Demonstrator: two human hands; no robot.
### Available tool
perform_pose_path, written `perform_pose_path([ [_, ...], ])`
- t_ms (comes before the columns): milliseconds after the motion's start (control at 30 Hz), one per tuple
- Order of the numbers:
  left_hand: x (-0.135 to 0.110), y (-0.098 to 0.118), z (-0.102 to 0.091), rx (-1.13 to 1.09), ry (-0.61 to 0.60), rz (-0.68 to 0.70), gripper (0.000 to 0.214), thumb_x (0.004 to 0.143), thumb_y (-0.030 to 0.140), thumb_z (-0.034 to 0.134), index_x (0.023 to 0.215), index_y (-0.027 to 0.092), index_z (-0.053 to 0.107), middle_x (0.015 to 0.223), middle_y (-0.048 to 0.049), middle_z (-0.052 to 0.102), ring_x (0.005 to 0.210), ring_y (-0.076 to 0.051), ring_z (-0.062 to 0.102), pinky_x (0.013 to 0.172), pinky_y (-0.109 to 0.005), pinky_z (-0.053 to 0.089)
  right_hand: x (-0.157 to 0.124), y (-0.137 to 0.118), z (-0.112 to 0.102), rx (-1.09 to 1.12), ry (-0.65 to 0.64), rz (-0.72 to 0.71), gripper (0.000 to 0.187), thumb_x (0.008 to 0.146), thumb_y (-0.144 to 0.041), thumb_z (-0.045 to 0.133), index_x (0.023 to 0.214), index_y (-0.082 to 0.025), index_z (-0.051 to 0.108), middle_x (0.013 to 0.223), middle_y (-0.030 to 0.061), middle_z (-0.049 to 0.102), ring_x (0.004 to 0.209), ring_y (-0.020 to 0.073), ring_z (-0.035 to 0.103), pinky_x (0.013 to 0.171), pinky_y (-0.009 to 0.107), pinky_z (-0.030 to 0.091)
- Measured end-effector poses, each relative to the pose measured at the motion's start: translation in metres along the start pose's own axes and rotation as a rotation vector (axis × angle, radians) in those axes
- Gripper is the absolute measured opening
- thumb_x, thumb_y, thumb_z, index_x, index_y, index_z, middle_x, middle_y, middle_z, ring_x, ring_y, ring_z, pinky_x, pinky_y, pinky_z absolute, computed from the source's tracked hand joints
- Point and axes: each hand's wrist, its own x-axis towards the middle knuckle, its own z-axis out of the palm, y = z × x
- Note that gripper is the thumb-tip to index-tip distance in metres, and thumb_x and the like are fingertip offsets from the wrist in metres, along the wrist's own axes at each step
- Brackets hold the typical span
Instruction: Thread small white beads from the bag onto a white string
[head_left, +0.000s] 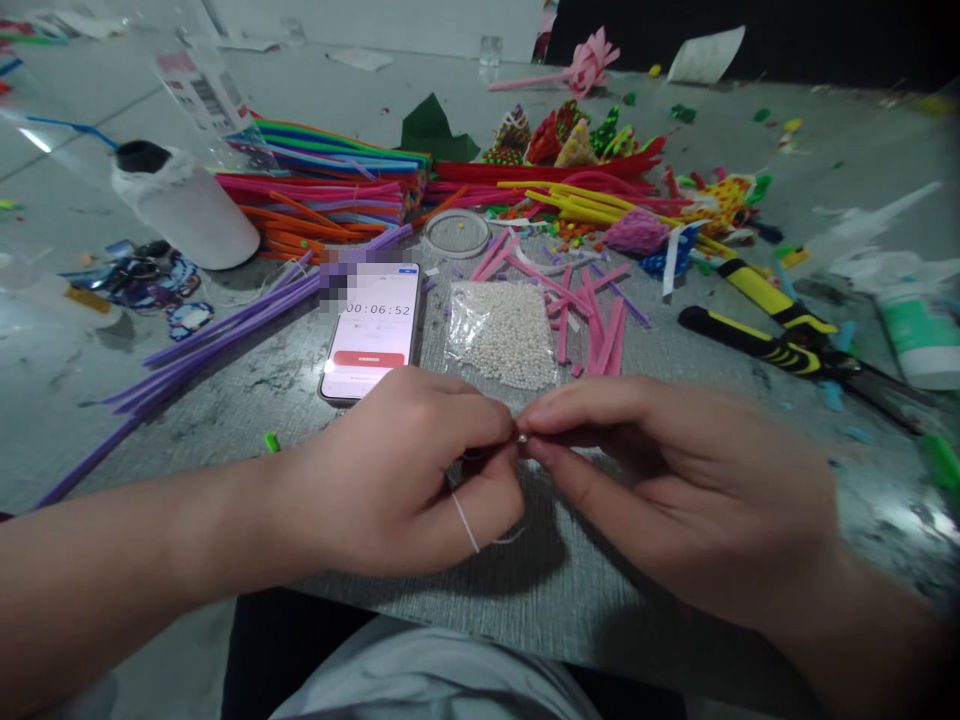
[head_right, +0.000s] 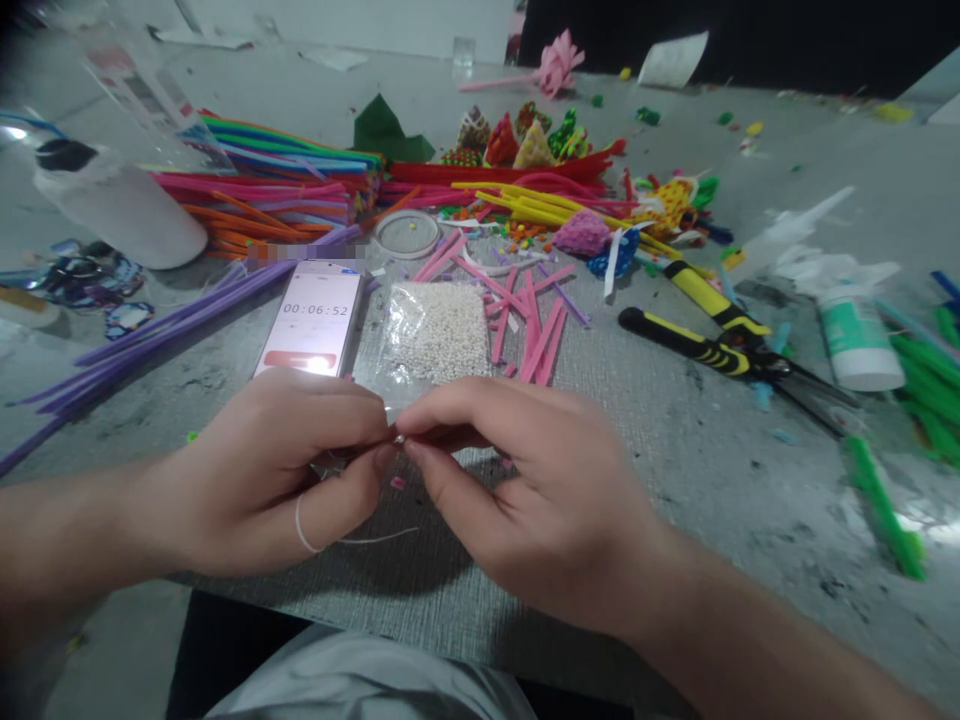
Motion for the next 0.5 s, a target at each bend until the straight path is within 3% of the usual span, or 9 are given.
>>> perform_pose_path([
  [500,-0.0004,0.0001,0.0003,0.005,-0.021,-0.01,0.022,0.085,0.009,0.057,0.065,0.015,0.051,0.057,0.0063,0.045,0.051,-0.004,0.039,0.051,-0.018,0.03,-0.0018,-0.0026,0.0015,0.015,-0.003,0.031,0.02,0.085,-0.007,0.071,0.098,-0.023,0.071,0.09,-0.0052,0.079,0.077,0.0064,0.074,0.073,0.012,0.059],
])
